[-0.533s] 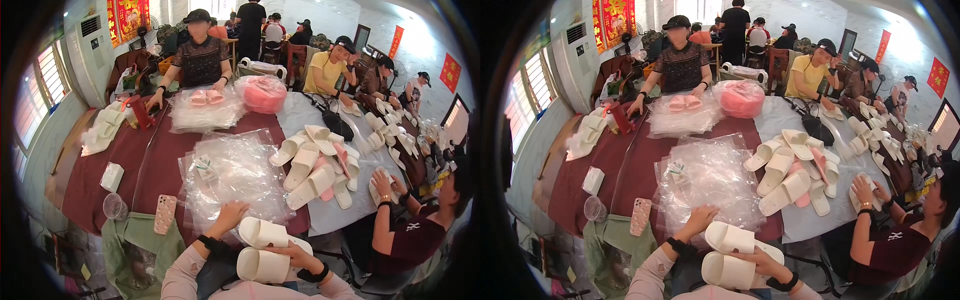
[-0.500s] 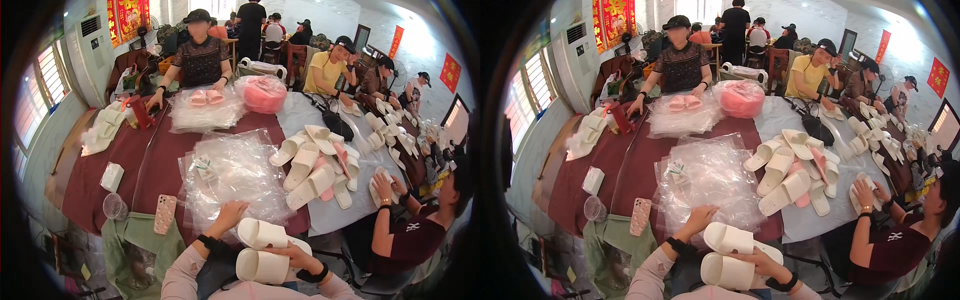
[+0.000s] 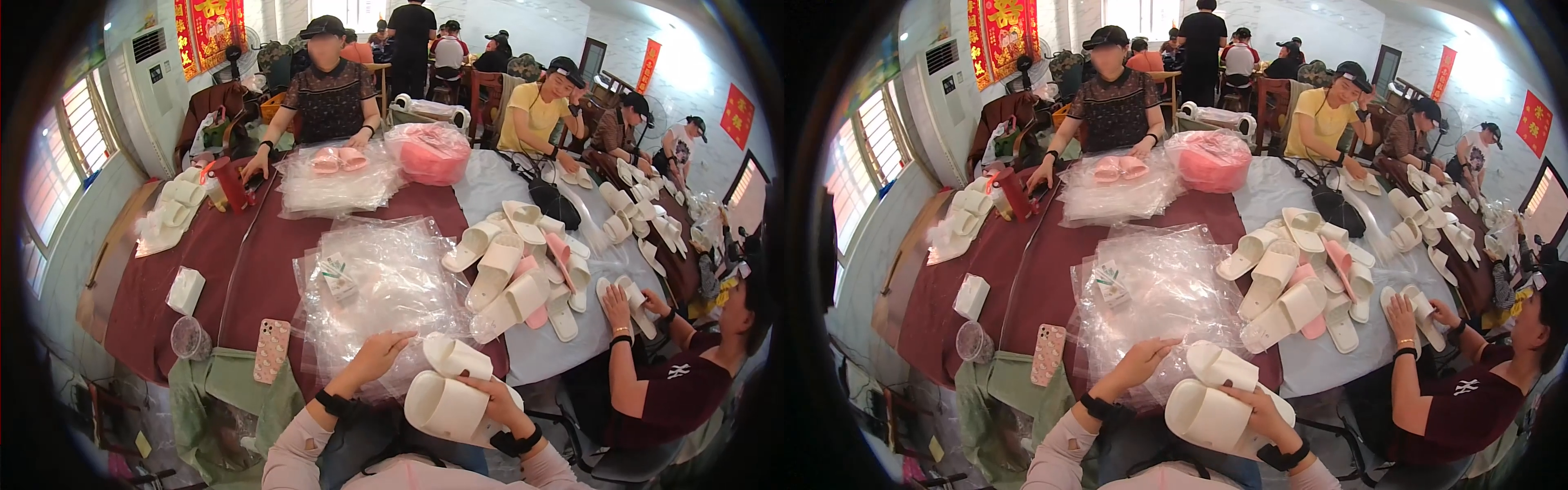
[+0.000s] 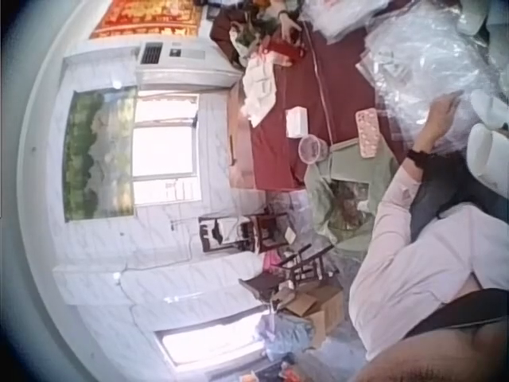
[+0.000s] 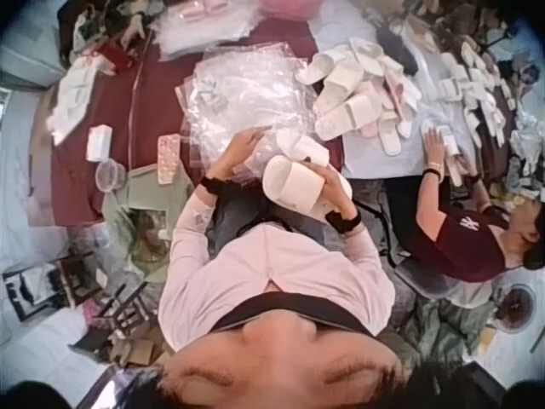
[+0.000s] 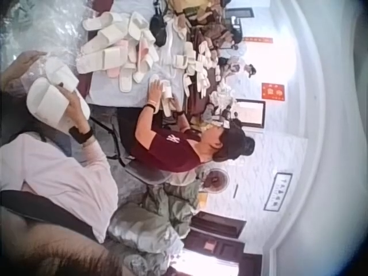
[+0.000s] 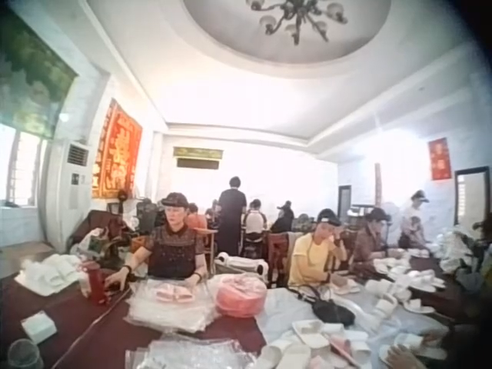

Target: Packaging white slippers into clear plastic bags.

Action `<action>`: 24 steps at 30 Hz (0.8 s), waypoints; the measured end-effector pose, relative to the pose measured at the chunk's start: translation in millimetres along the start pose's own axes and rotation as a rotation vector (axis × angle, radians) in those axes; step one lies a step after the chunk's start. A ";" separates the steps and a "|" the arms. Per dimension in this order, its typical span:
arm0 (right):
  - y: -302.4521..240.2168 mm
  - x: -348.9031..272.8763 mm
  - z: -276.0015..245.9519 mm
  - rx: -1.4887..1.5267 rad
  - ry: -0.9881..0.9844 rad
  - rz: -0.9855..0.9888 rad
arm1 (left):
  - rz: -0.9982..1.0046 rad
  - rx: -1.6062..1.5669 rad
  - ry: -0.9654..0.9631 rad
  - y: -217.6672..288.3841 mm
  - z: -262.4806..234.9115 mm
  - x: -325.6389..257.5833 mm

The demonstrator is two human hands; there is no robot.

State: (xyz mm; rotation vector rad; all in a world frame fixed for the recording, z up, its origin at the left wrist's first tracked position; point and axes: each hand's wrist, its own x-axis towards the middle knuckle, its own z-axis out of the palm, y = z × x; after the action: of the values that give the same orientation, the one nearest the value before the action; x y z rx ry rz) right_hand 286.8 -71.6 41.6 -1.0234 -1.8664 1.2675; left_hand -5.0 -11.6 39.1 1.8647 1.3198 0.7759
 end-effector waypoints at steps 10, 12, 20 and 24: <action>-1.7 8.0 -0.9 -0.440 0.199 -0.094 | -0.046 -0.346 -0.172 28.6 -2.5 -3.7; -3.2 11.1 4.4 -0.488 0.202 -0.185 | 0.051 -0.220 -0.123 29.2 7.2 -4.5; 5.6 21.7 13.5 -0.456 0.334 -0.100 | 0.222 0.140 -0.051 31.6 25.9 -9.0; 11.8 26.8 23.8 -0.564 0.412 -0.149 | 0.223 0.148 -0.040 35.0 29.3 -11.1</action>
State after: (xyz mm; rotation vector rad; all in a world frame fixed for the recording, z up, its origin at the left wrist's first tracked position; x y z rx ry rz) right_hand 256.7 -55.9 25.3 -1.2820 -1.9530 0.3940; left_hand 33.5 -36.1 50.5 2.1611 1.1852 0.7654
